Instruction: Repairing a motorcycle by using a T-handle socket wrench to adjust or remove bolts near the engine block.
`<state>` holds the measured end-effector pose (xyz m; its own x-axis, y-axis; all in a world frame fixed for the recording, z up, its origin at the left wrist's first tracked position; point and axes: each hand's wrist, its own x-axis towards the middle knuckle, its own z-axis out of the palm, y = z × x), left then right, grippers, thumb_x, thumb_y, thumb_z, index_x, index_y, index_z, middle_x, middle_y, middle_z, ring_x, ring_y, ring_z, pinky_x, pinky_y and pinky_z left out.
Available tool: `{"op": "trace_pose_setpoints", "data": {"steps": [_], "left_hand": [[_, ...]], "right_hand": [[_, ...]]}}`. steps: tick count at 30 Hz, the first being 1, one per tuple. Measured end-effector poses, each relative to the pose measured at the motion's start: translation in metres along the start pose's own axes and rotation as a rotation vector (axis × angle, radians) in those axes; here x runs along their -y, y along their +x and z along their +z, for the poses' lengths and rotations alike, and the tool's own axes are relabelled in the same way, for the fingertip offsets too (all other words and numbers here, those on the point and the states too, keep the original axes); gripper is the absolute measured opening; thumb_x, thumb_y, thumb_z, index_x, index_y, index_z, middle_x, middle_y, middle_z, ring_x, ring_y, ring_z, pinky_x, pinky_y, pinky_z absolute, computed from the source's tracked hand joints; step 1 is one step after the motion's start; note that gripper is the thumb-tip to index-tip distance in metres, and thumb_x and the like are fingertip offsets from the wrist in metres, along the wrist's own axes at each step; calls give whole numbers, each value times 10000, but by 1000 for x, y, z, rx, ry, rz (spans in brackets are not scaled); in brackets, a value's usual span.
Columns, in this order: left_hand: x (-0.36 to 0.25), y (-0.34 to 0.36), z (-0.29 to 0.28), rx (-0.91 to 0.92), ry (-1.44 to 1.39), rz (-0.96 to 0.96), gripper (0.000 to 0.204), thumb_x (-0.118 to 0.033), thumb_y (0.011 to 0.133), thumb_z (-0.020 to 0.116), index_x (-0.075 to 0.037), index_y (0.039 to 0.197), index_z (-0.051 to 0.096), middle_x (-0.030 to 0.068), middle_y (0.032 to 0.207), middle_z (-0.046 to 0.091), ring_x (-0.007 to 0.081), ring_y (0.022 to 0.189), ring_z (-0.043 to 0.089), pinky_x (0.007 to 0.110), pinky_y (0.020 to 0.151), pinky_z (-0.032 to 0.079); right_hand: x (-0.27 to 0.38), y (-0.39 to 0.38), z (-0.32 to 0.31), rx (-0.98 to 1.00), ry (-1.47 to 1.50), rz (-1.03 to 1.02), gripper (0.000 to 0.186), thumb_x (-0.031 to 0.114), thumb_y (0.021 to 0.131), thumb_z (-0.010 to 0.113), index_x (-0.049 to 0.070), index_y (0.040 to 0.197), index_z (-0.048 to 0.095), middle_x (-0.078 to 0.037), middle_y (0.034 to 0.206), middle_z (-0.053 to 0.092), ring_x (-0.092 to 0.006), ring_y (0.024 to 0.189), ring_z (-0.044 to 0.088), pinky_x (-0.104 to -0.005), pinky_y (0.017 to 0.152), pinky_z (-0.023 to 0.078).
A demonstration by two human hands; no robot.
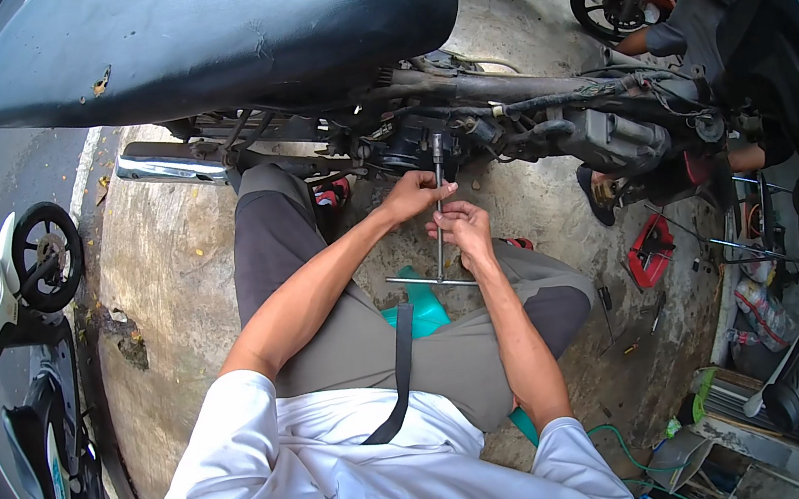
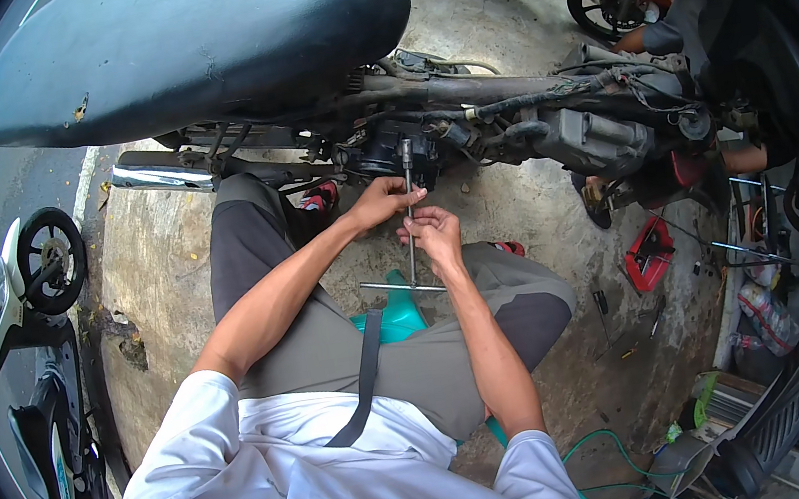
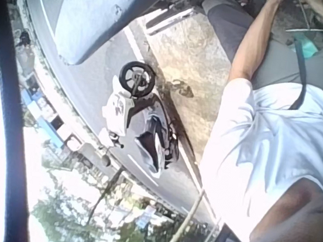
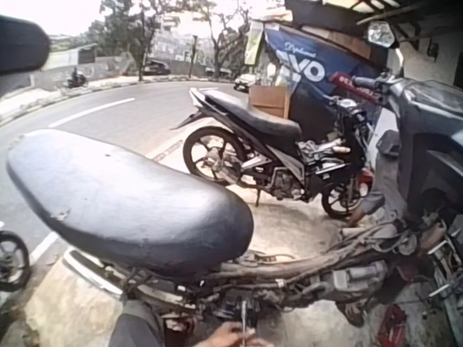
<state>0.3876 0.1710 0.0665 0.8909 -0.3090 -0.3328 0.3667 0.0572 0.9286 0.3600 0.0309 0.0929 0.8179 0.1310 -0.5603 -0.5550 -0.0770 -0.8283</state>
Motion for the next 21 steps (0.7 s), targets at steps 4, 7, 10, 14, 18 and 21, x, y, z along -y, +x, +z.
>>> {"op": "trace_pose_setpoints", "data": {"steps": [4,7,10,14,18,21], "left_hand": [[3,0,9,183,-277,50,342,-201,848,534,19,1109,511,21,860,573,65,744,495,208,645,401],[10,3,7,198,-196,47,358,-230,875,489,-2,1150,461,12,878,564,65,743,488,217,646,410],[7,0,6,231,-176,-15,355,-276,888,463,-25,1139,460,13,889,566,75,755,508,233,641,427],[-20,-16,7,415,-262,-348,370,-326,890,449,-50,1136,450,35,945,583,132,825,580,278,686,467],[-7,-18,-8,560,-355,-298,284,-194,854,489,-89,1116,458,54,1056,581,156,960,580,300,743,475],[-5,-19,-12,598,-328,-337,252,-94,824,479,-54,1073,485,79,1049,594,149,976,576,297,755,481]], "right_hand": [[5,2,-7,10,76,-5,197,27,819,500,-80,983,487,-163,858,586,-231,742,613,-344,624,536],[7,2,-6,33,168,-12,215,46,829,479,-69,1011,493,-156,873,581,-234,776,604,-356,641,535],[11,3,-6,53,243,25,232,61,834,477,-55,1034,502,-143,897,576,-225,786,596,-353,644,532],[11,9,-13,-30,124,-58,261,91,825,531,-48,1046,515,-97,870,569,-193,752,589,-336,600,523],[24,13,-8,-40,120,-44,275,99,816,567,-25,1057,523,-101,897,580,-197,774,592,-302,579,518],[30,14,-2,-22,138,-10,257,65,820,542,-34,1055,508,-119,879,581,-217,770,597,-318,589,527]]}}
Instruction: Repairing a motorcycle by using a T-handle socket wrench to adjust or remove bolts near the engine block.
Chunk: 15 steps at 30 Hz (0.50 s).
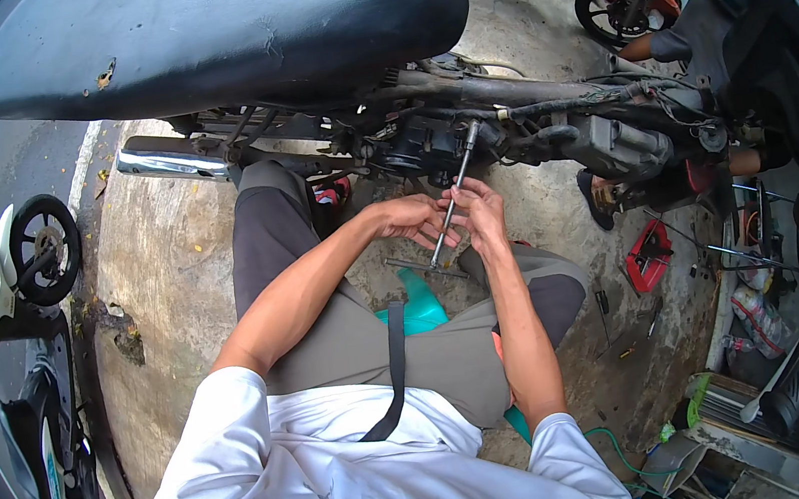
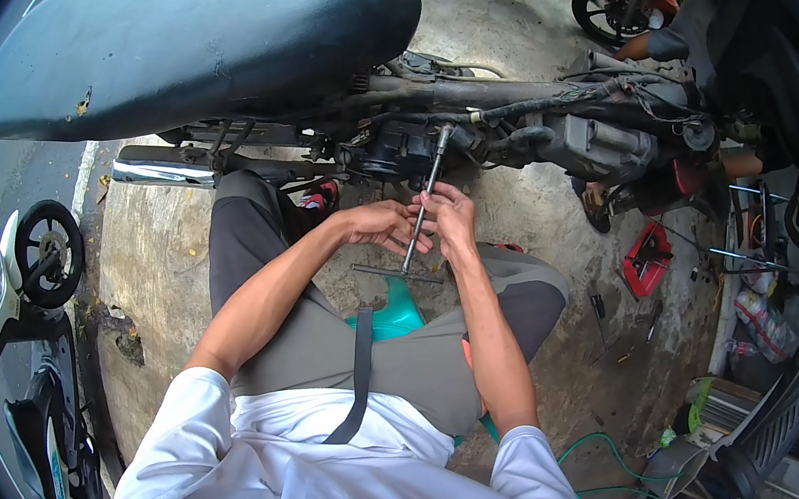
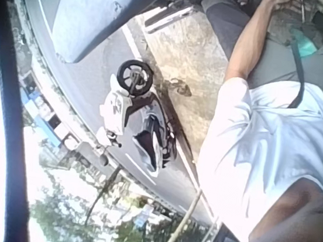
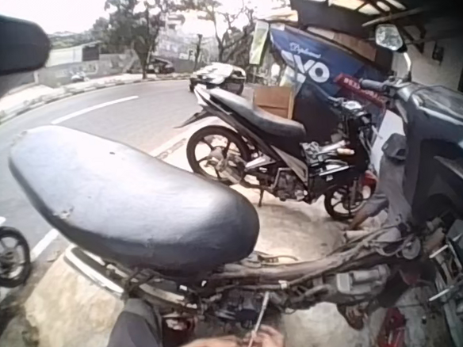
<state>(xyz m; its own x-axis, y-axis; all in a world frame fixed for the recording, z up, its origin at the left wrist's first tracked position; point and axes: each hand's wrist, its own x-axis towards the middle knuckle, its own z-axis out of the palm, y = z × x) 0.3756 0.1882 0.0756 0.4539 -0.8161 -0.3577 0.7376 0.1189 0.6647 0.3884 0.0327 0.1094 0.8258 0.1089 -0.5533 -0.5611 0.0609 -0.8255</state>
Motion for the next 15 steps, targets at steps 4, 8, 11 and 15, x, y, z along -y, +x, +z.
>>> {"op": "trace_pose_setpoints", "data": {"steps": [4,8,11,15], "left_hand": [[4,1,-2,-15,-19,-50,250,-49,819,462,11,1060,493,104,1030,602,152,945,592,261,739,495],[6,1,-2,1,-4,-60,274,-35,827,453,33,1091,477,116,1033,599,161,933,597,238,746,498],[7,0,-1,51,-29,-92,275,-38,840,451,54,1099,469,127,1040,595,172,940,594,243,778,493],[10,-1,-2,112,-55,-99,259,-70,858,457,62,1080,481,150,1035,591,187,944,592,256,801,488]], "right_hand": [[-3,4,2,-24,46,-48,211,34,813,523,-59,1000,490,-165,840,581,-228,704,605,-331,572,539],[0,2,1,-6,62,-41,214,48,825,497,-67,1006,488,-174,852,584,-226,689,603,-326,575,535],[2,0,1,13,45,-33,224,61,839,471,-70,1020,488,-179,864,586,-219,678,599,-316,572,527],[-2,1,2,36,11,-25,228,59,845,453,-73,1026,492,-182,869,587,-213,676,597,-309,565,521]]}}
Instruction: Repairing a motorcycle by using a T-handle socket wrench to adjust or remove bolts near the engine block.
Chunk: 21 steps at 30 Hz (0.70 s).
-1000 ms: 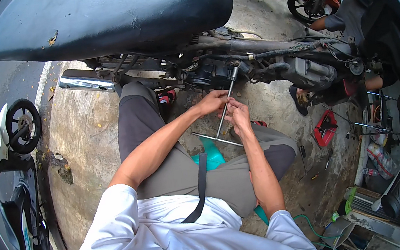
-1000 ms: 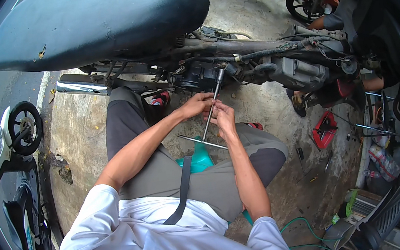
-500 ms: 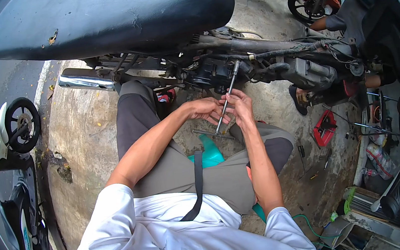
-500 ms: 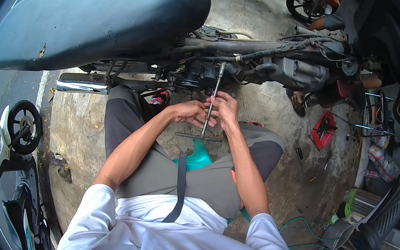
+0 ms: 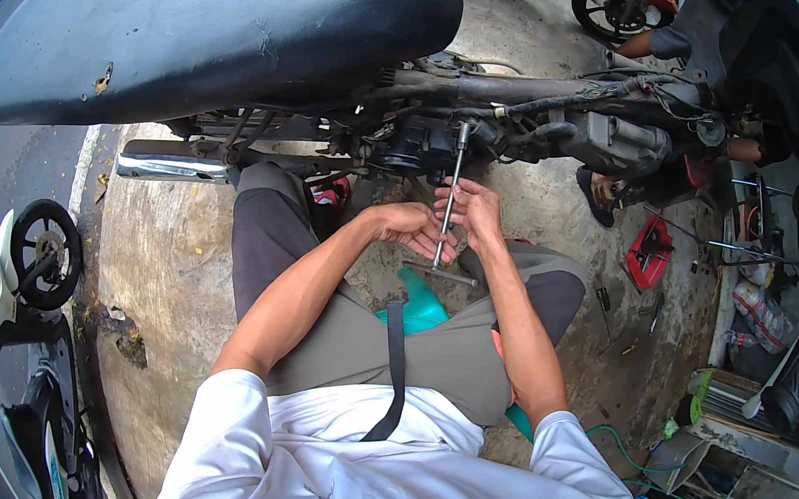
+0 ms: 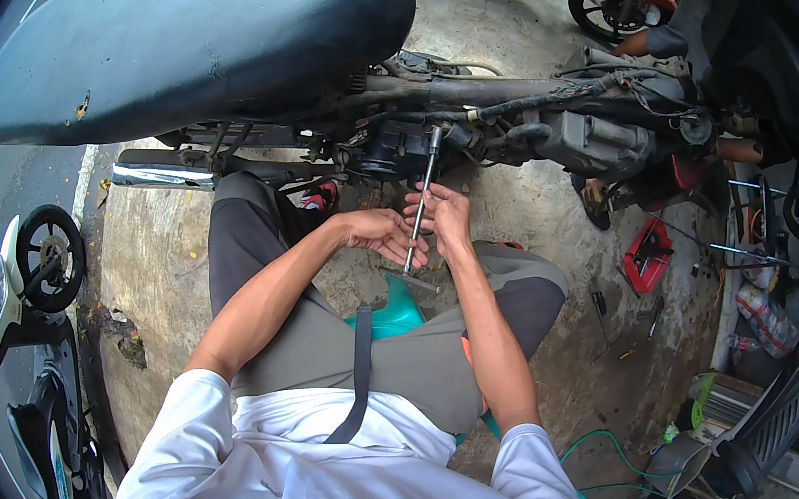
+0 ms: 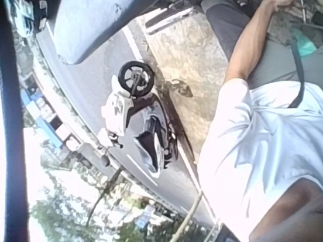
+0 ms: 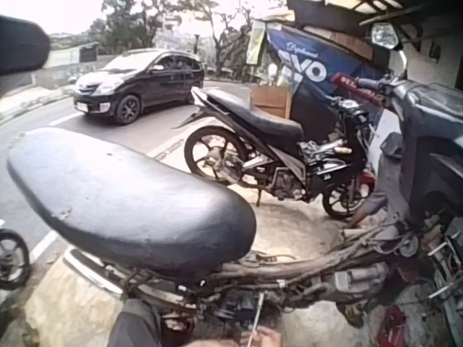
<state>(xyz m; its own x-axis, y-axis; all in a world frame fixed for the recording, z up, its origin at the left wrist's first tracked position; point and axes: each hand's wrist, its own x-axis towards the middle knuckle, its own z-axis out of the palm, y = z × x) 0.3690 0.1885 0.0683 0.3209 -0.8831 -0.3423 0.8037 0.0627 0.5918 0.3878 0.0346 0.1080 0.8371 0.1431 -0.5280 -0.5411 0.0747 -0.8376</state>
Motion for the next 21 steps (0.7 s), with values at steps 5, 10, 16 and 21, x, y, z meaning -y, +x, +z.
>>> {"op": "trace_pose_setpoints", "data": {"steps": [5,10,16,21], "left_hand": [[2,3,4,-44,-30,55,236,-97,855,489,46,1042,515,165,995,601,197,904,608,264,769,505],[7,2,4,-295,49,130,202,-137,792,615,26,905,582,133,839,633,191,774,637,252,641,537],[6,4,8,-332,322,51,243,-206,754,668,-10,855,567,74,744,618,133,626,611,230,579,525],[-1,2,20,-166,211,87,286,-222,815,592,-27,1003,499,76,850,611,120,750,606,236,694,490]], "right_hand": [[3,1,0,-25,65,-39,233,60,854,424,-64,1049,451,-198,886,580,-239,708,605,-325,595,525],[14,-2,1,-15,148,12,228,90,850,472,-59,1020,443,-210,876,573,-267,745,612,-348,632,531],[4,1,2,-43,-27,-57,302,146,798,602,-77,981,511,-140,818,571,-207,689,607,-311,549,542],[1,3,3,-105,-75,-85,258,153,801,604,-72,917,550,-108,780,568,-172,624,588,-293,479,532]]}}
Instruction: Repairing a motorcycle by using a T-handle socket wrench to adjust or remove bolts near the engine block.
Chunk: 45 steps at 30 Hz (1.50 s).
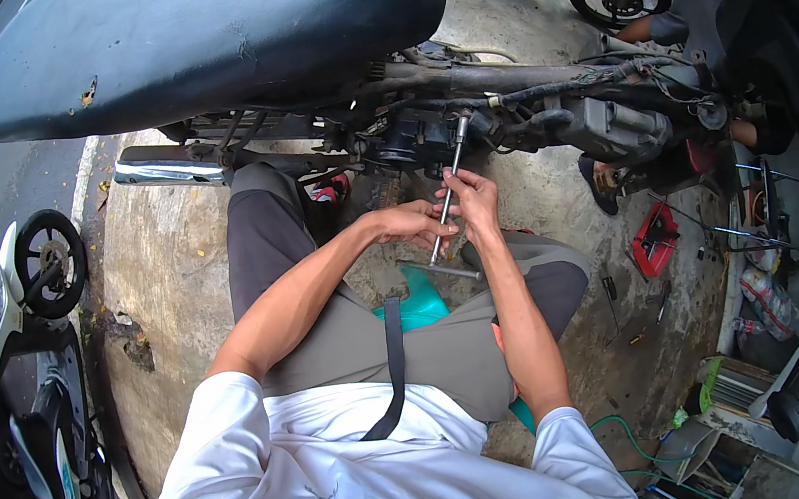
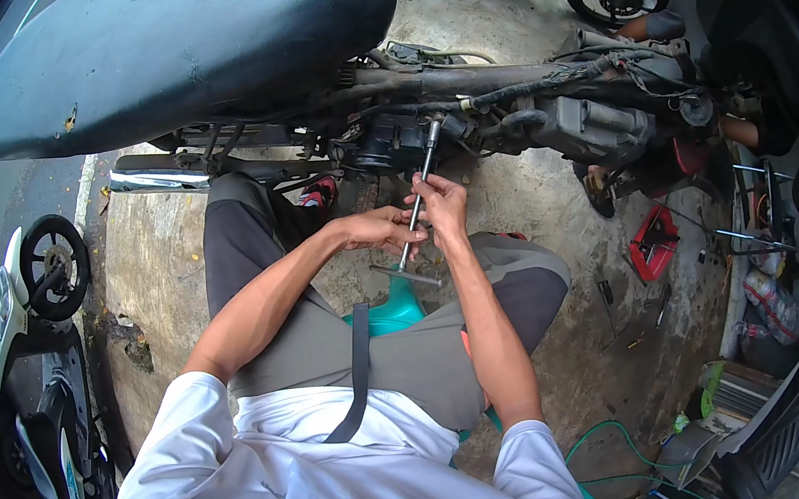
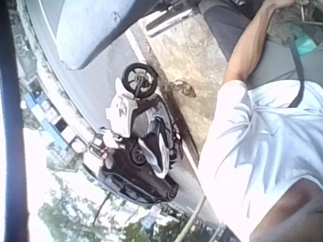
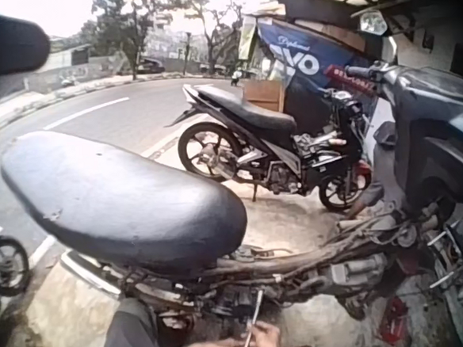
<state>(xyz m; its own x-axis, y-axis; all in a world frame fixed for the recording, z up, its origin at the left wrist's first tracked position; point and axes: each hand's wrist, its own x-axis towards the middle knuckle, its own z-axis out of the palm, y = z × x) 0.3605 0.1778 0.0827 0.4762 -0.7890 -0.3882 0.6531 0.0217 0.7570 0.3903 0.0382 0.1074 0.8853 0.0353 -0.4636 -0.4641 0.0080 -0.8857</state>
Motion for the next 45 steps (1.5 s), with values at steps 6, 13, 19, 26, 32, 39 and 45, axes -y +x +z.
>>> {"op": "trace_pose_setpoints", "data": {"steps": [6,13,19,26,32,39,45], "left_hand": [[-6,-6,-5,220,-386,26,354,-190,894,441,26,1171,389,184,1069,561,202,1004,559,275,870,431],[6,-2,-9,-8,-74,27,258,-170,839,550,52,969,539,171,932,609,214,841,620,289,708,520],[9,3,-12,-112,155,-53,323,-271,798,615,7,948,545,88,840,621,161,712,624,261,621,519],[-2,-6,-2,70,-34,-75,397,-228,879,477,-4,1182,354,103,1071,576,143,1036,526,266,827,402],[4,-1,-11,33,-35,-5,247,-177,872,495,13,1029,488,112,987,611,172,937,589,280,779,474],[4,0,-11,-47,101,53,237,-232,840,562,2,872,540,124,881,629,202,839,623,292,752,514],[0,-2,-7,87,-161,146,198,-134,853,517,30,964,536,153,932,612,209,855,620,301,761,511]], "right_hand": [[11,-5,1,-1,56,-30,313,127,789,613,-38,996,445,-143,785,577,-208,675,604,-298,520,532],[10,-3,-6,82,17,63,266,97,809,574,-40,1001,452,-152,807,584,-213,664,612,-312,563,533],[8,-1,-5,116,45,34,281,87,830,543,-46,1071,484,-121,802,582,-193,660,608,-295,557,531],[3,2,-1,163,-91,-30,304,88,838,529,-29,1116,488,-98,804,576,-168,658,599,-272,554,526],[-4,12,-5,114,-93,-30,297,111,847,516,-22,1111,487,-90,804,587,-145,617,581,-237,504,493],[7,7,-2,110,-49,-35,294,99,847,509,-33,1107,469,-108,793,592,-154,606,585,-257,499,503],[9,12,-9,107,-45,-45,271,93,837,527,-25,1076,481,-119,812,593,-171,634,598,-283,527,527]]}}
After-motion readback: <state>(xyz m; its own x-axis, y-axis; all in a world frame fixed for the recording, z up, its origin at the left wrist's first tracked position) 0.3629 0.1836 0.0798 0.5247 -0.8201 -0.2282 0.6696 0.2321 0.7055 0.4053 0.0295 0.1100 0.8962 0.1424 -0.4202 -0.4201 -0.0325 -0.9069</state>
